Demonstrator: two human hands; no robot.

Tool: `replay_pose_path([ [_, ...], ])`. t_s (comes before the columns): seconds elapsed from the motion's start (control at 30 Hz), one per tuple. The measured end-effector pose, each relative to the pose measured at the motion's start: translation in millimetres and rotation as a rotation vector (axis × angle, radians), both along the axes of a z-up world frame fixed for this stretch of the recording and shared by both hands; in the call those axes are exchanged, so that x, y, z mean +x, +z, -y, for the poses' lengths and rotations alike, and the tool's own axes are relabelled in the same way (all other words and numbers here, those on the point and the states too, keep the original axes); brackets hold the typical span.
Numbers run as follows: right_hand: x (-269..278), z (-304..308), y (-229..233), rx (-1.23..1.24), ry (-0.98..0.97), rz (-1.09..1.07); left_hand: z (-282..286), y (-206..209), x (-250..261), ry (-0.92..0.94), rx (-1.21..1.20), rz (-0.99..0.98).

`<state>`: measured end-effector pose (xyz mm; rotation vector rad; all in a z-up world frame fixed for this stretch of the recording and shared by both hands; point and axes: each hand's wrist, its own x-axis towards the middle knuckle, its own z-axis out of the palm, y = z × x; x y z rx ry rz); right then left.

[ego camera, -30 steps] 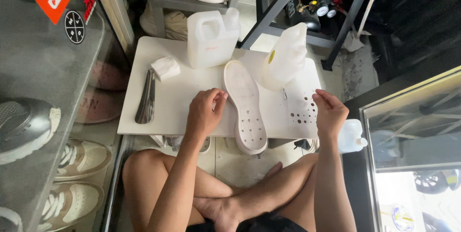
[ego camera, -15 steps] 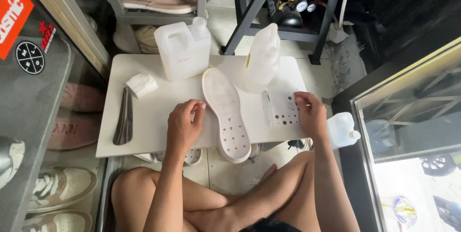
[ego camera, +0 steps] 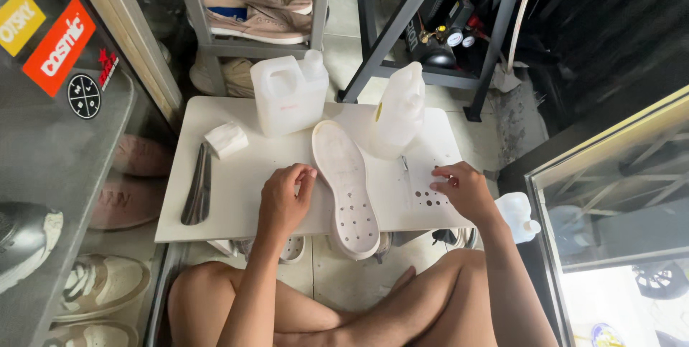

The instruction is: The person removes the insole from a grey sneaker and sets it aside. They then use a small brush dipped in a liquid solution to scrub the upper part of the sneaker, focusing on the side and toe areas. The person repeatedly dips the brush into the solution and continues scrubbing the shoe.

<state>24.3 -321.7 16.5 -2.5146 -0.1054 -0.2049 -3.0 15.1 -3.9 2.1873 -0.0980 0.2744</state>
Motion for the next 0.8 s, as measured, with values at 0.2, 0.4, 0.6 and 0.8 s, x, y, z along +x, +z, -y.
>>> replay_pose_path([
  [0.2, 1, -8, 21, 0.034, -0.020, -0.107, -1, -1, 0, -0.002, -0.012, 0.003],
  [0.4, 8, -8, 42, 0.031, -0.031, 0.039, -3, -3, 1, -0.006, -0.034, 0.042],
  [0.6, 19, -25, 51, 0.074, 0.019, -0.106, -2, -6, 3, 0.013, -0.047, 0.051],
  [0.8, 47, -16, 18, 0.263, -0.094, -0.113, -3, 3, -2, -0.002, -0.046, 0.012],
])
